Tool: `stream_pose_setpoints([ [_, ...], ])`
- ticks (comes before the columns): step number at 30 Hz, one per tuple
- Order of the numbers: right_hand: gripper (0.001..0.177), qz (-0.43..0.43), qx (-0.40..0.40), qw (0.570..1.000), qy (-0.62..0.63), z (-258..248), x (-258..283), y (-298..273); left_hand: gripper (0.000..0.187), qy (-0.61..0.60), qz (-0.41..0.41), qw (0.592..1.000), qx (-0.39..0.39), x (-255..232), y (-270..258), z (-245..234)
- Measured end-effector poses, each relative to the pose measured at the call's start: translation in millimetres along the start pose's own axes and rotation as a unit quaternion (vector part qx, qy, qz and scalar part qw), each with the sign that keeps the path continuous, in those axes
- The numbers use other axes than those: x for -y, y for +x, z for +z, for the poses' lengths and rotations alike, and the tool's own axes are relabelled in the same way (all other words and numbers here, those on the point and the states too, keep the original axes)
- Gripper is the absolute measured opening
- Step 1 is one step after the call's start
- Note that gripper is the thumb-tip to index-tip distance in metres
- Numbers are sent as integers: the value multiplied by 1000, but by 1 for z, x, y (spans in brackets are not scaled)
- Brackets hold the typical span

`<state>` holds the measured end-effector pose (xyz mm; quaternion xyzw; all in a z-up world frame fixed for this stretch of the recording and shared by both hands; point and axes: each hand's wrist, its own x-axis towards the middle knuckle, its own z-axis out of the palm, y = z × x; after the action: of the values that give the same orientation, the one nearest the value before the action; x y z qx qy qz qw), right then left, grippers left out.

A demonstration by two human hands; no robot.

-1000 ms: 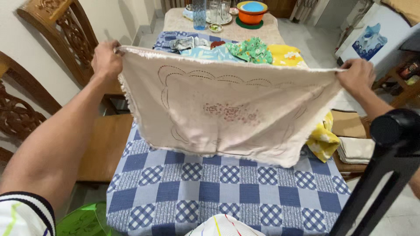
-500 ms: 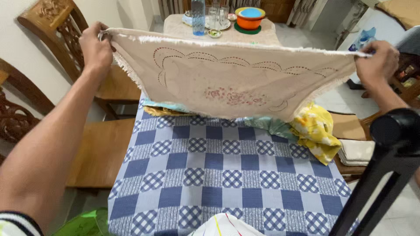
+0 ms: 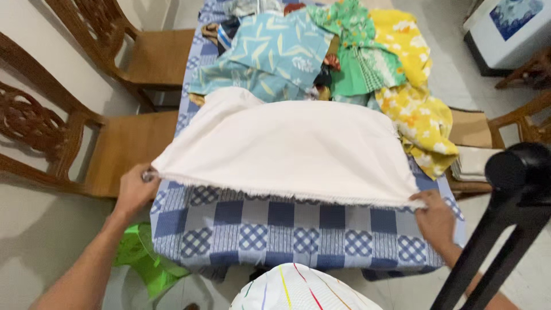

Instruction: The person folds a striped towel and places it on a chair. Then, the person unfolds, smooths, and folds a white embroidered towel, placing it on the chair. Finally, the person unfolds and smooths a green floral towel on the table.

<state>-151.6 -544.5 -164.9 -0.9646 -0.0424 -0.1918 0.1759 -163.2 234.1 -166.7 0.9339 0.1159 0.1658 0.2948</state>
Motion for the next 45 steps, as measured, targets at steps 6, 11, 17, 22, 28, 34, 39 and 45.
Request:
stream_pose_setpoints([
  [6, 26, 93, 206, 969, -98, 50, -12, -82, 27, 99, -49, 982, 152, 86, -77, 47],
  [11, 30, 111, 288, 943, -124, 57, -22, -132, 32, 75, -148, 963, 212, 98, -147, 48],
  [17, 35, 140, 356, 912, -146, 54, -25, -156, 33, 147, -114, 950, 251, 75, -171, 41],
  [22, 41, 190, 321, 922, -107, 70, -38, -159, 38, 195, -100, 940, 263, 63, -166, 43],
  [28, 23, 168, 390, 891, -159, 105, -73, -105, 55, 352, -188, 804, 440, 30, -89, 58],
  [34, 25, 224, 203, 952, -53, 139, -87, -7, 49, 218, -238, 902, 285, 52, 10, 101],
  [39, 45, 271, 168, 947, 32, 161, -79, 60, 43, 48, -273, 926, 258, 92, 87, 156],
  [45, 83, 458, 158, 856, 180, 185, -77, 115, 54, 22, -234, 942, 241, 90, 137, 175],
])
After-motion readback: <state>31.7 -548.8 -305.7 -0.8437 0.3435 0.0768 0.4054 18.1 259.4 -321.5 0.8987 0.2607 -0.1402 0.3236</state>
